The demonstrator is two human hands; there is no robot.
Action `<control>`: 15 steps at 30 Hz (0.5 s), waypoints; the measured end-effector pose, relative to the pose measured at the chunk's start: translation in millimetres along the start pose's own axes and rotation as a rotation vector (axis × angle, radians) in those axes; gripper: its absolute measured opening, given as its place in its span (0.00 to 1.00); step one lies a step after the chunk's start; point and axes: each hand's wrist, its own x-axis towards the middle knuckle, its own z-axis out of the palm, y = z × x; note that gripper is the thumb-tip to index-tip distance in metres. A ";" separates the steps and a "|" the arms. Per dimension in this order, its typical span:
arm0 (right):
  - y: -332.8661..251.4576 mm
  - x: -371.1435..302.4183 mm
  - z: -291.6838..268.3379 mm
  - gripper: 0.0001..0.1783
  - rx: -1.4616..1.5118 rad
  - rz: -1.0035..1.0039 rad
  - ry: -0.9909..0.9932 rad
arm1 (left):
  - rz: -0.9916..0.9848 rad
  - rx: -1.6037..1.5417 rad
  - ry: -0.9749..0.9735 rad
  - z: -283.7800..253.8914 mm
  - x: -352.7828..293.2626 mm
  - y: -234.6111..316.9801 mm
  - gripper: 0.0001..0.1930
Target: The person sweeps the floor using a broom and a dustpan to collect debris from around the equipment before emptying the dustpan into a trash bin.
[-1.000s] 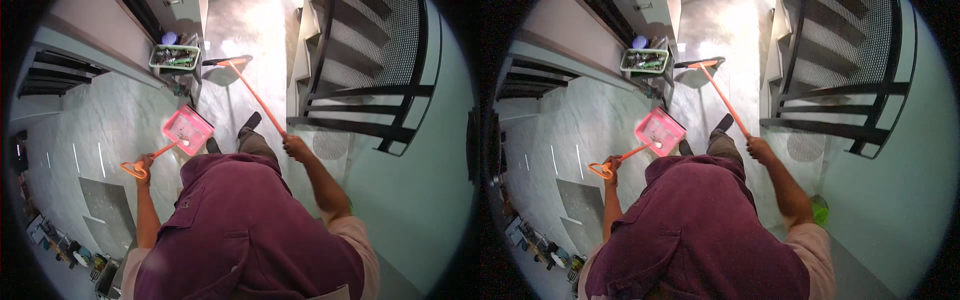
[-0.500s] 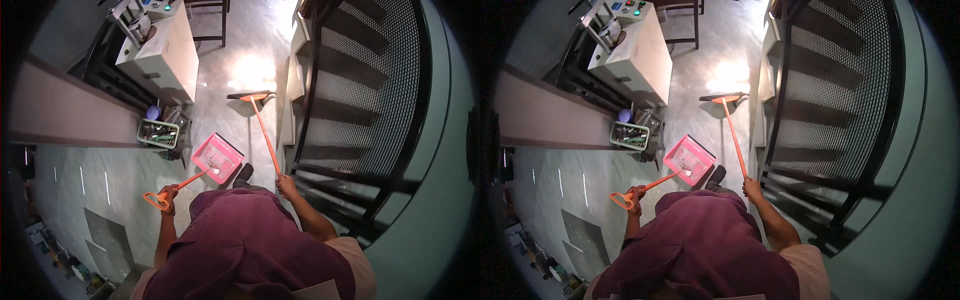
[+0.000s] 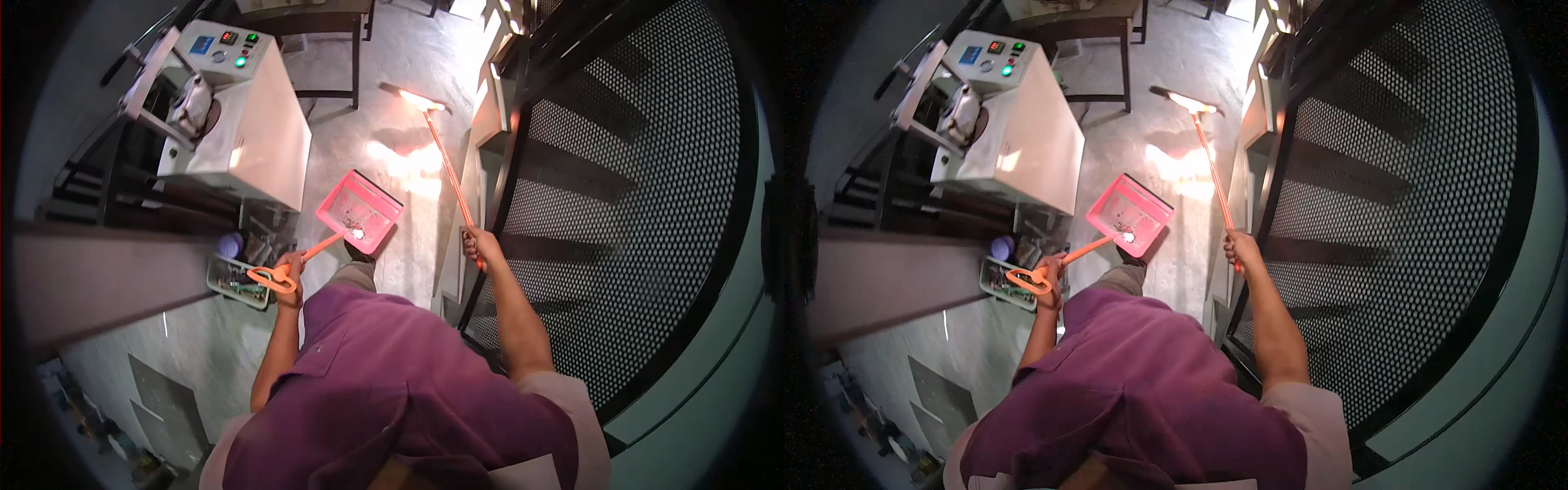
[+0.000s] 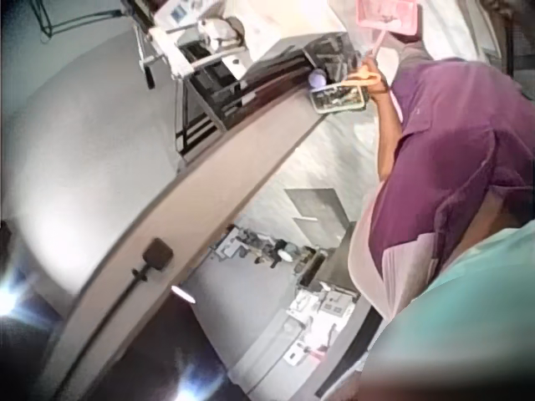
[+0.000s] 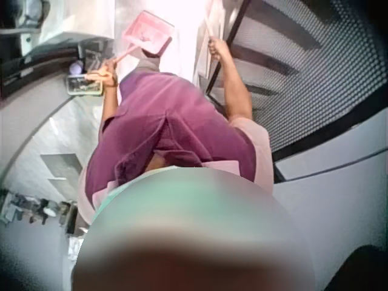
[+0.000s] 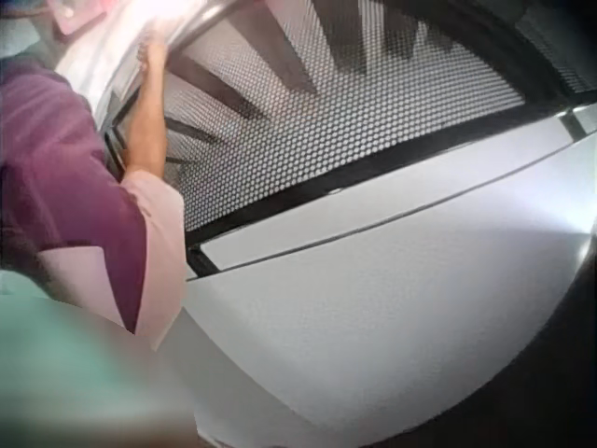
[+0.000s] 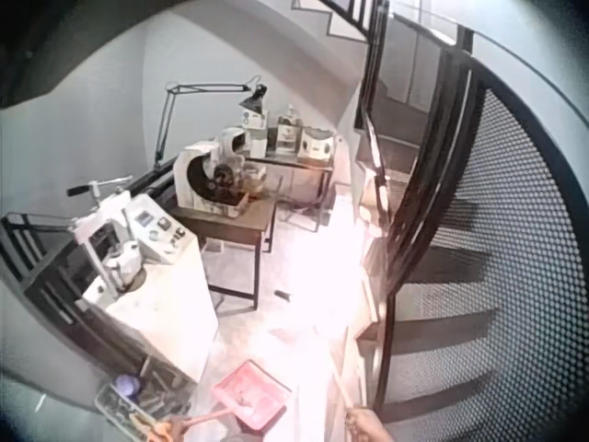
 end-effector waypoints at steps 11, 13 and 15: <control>-240.3 118.3 36.3 0.23 -0.535 -0.288 0.098 | 0.045 0.058 -0.048 92.4 232.8 18.9 0.10; -282.6 163.5 43.0 0.24 -0.550 -0.278 0.064 | 0.057 0.078 -0.054 107.3 266.8 18.9 0.11; -330.0 214.5 53.1 0.25 -0.562 -0.270 0.024 | 0.052 0.267 -0.108 119.0 294.3 17.6 0.12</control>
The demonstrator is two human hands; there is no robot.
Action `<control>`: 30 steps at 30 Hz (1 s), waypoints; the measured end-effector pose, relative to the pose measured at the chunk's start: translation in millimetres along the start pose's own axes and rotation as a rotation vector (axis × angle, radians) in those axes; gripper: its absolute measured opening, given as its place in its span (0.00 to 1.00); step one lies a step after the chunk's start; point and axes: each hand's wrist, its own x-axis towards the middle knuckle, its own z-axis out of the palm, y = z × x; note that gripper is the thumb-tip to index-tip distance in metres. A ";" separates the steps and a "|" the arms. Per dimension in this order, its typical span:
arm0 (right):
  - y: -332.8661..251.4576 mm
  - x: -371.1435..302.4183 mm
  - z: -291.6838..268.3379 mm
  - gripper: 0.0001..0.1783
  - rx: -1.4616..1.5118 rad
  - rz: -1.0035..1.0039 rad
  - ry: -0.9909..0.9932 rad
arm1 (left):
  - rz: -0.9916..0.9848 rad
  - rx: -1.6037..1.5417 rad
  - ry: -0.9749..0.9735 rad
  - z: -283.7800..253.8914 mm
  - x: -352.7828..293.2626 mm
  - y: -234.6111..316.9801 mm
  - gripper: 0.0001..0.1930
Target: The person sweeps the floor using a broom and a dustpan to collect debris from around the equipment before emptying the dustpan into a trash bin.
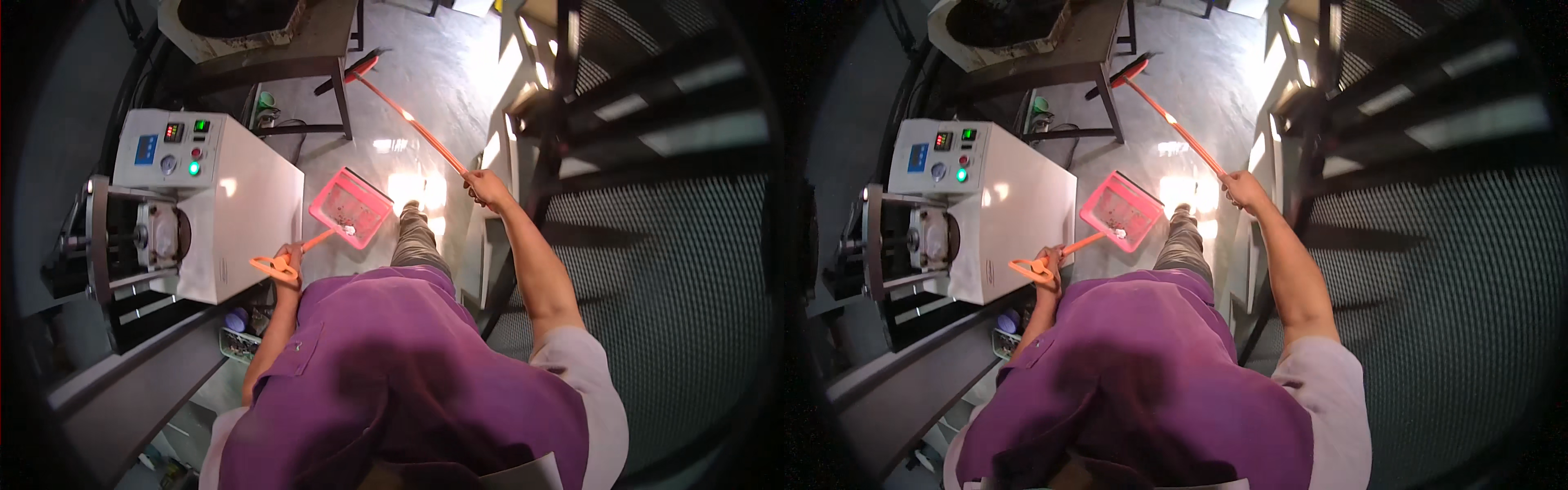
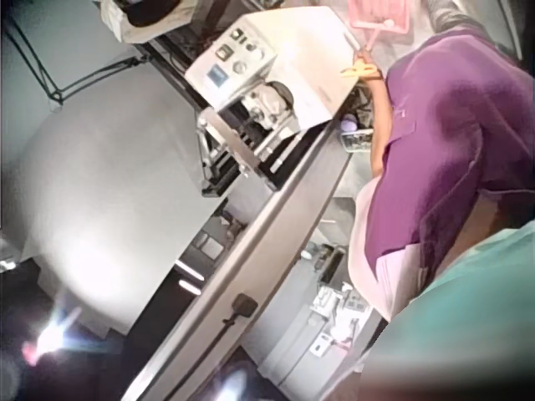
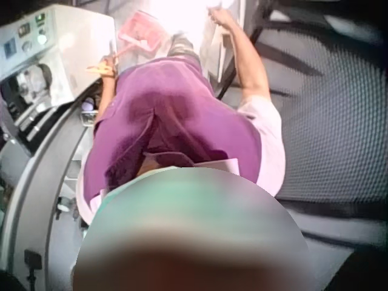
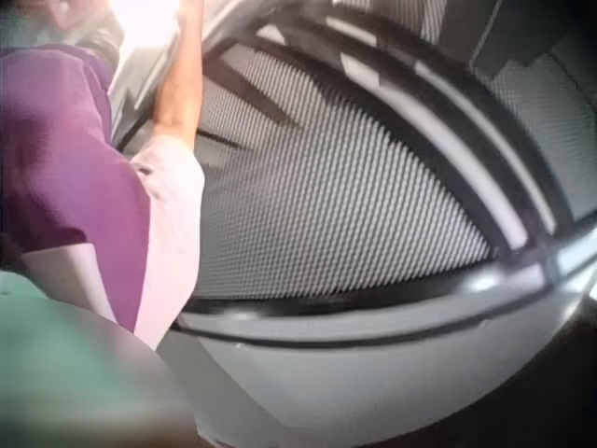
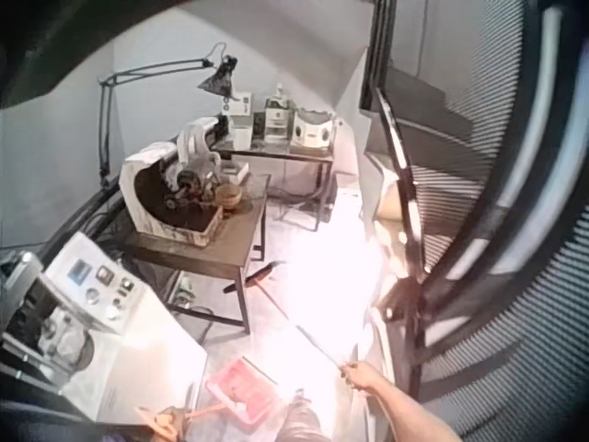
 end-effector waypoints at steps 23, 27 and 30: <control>-200.8 452.6 83.5 0.26 -0.652 0.051 -0.206 | -0.384 -0.156 0.404 143.8 120.9 86.1 0.07; -155.4 384.2 21.6 0.27 -0.773 0.070 -0.250 | -0.403 -0.185 0.386 120.0 121.7 65.2 0.07; -100.7 320.4 -29.5 0.34 -0.624 0.097 -0.275 | -0.391 -0.172 0.277 110.8 129.7 72.0 0.06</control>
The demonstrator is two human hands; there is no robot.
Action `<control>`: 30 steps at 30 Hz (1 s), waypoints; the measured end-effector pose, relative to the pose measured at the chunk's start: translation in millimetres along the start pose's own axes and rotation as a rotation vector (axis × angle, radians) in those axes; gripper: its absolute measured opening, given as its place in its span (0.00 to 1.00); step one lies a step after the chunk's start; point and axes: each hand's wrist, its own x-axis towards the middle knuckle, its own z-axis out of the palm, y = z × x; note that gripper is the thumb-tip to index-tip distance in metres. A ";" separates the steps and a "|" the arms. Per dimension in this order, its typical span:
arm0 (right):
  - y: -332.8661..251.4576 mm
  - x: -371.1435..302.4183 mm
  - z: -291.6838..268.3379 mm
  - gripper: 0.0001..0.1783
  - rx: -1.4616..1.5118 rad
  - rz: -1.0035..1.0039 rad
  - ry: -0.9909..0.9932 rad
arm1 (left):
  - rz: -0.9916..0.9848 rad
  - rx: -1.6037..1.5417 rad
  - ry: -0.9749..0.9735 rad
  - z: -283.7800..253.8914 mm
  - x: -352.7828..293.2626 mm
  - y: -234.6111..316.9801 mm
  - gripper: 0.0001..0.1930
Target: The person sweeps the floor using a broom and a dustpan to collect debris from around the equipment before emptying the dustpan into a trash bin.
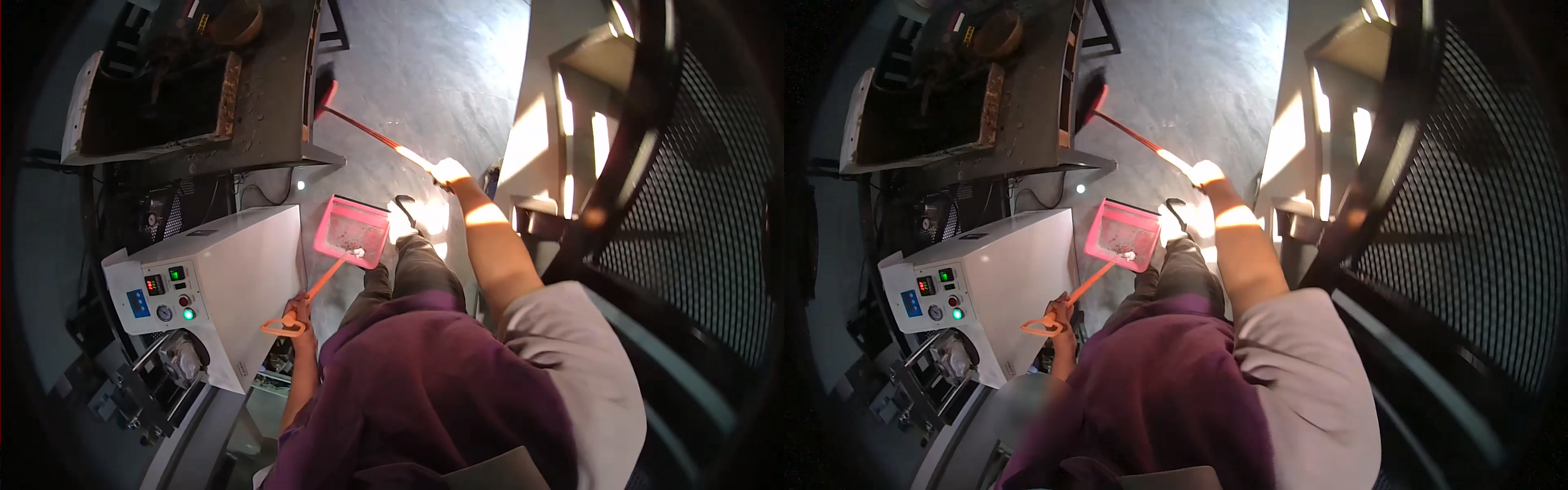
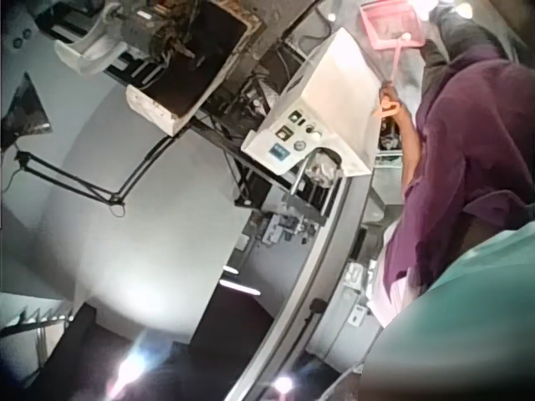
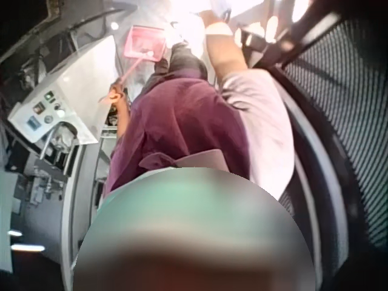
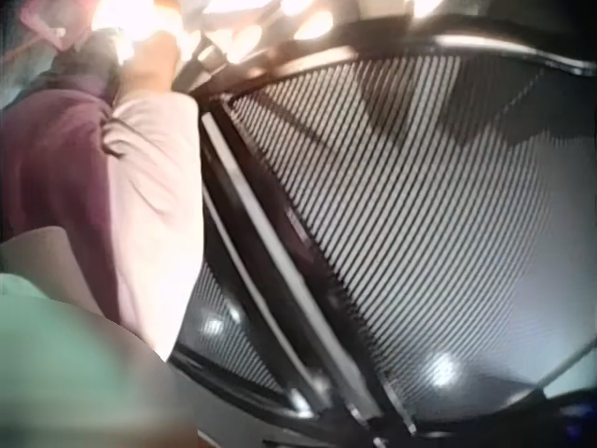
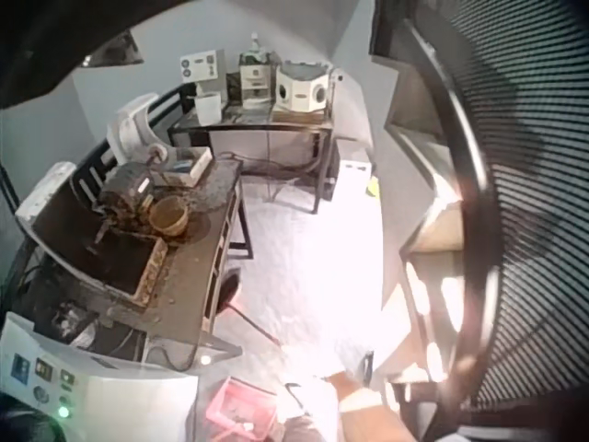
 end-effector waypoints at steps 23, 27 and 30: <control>-62.7 -85.2 102.7 0.22 -0.071 0.065 0.211 | 0.038 -0.005 -0.121 -105.3 13.5 -22.1 0.06; 87.6 -96.9 184.5 0.45 -0.080 0.271 0.297 | 0.013 0.009 -0.078 -105.2 22.3 -23.0 0.06; 128.2 -183.3 214.2 0.44 0.095 0.380 0.262 | -0.023 -0.027 -0.016 -109.2 32.9 -26.3 0.06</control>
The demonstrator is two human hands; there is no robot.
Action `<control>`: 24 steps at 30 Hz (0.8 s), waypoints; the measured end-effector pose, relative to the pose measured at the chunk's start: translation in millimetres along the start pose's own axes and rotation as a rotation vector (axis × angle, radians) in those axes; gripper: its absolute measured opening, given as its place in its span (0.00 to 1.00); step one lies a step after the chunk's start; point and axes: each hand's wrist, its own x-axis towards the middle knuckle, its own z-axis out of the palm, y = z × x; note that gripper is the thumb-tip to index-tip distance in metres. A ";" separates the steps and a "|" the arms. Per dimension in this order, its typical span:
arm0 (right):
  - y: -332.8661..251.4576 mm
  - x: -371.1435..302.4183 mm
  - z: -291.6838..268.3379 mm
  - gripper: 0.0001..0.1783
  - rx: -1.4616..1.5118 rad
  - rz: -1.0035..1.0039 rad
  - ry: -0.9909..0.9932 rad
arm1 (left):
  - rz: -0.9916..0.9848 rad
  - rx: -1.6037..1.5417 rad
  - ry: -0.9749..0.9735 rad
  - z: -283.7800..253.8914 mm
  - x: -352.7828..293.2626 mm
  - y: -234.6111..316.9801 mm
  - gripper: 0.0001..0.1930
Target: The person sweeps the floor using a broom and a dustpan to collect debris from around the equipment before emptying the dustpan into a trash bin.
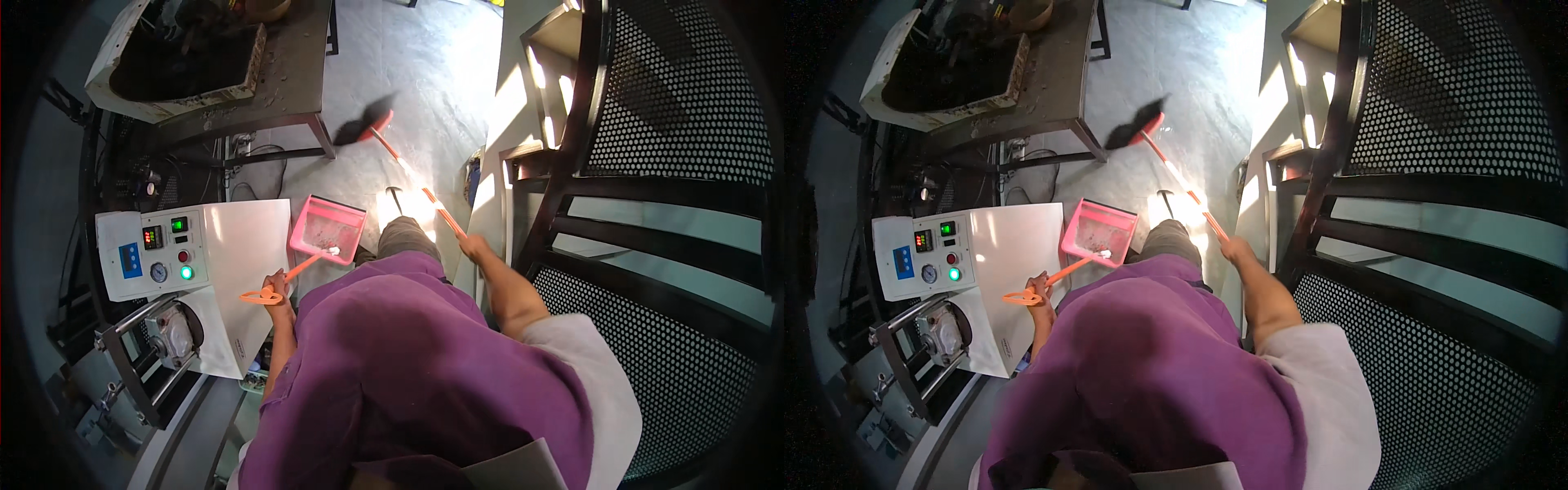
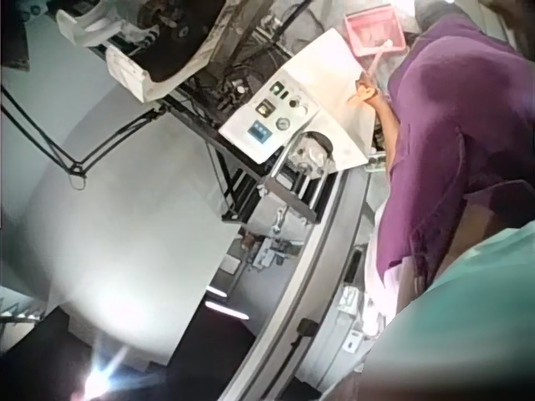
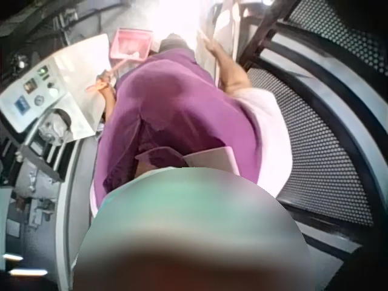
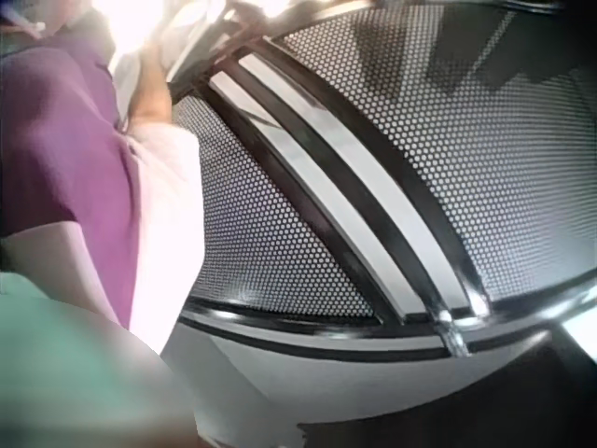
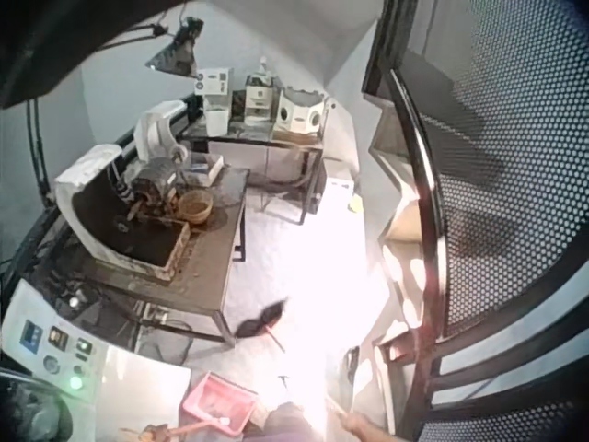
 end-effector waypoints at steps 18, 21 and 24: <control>-288.0 177.5 -204.1 0.33 0.812 -0.276 -0.081 | -0.053 -0.002 0.112 80.1 53.4 69.1 0.06; -393.9 267.8 -260.3 0.34 0.753 -0.270 -0.042 | -0.066 0.046 0.162 113.7 47.0 99.7 0.07; -489.7 374.5 -283.7 0.26 0.965 -0.237 -0.177 | -0.065 0.148 0.214 137.2 37.7 123.2 0.09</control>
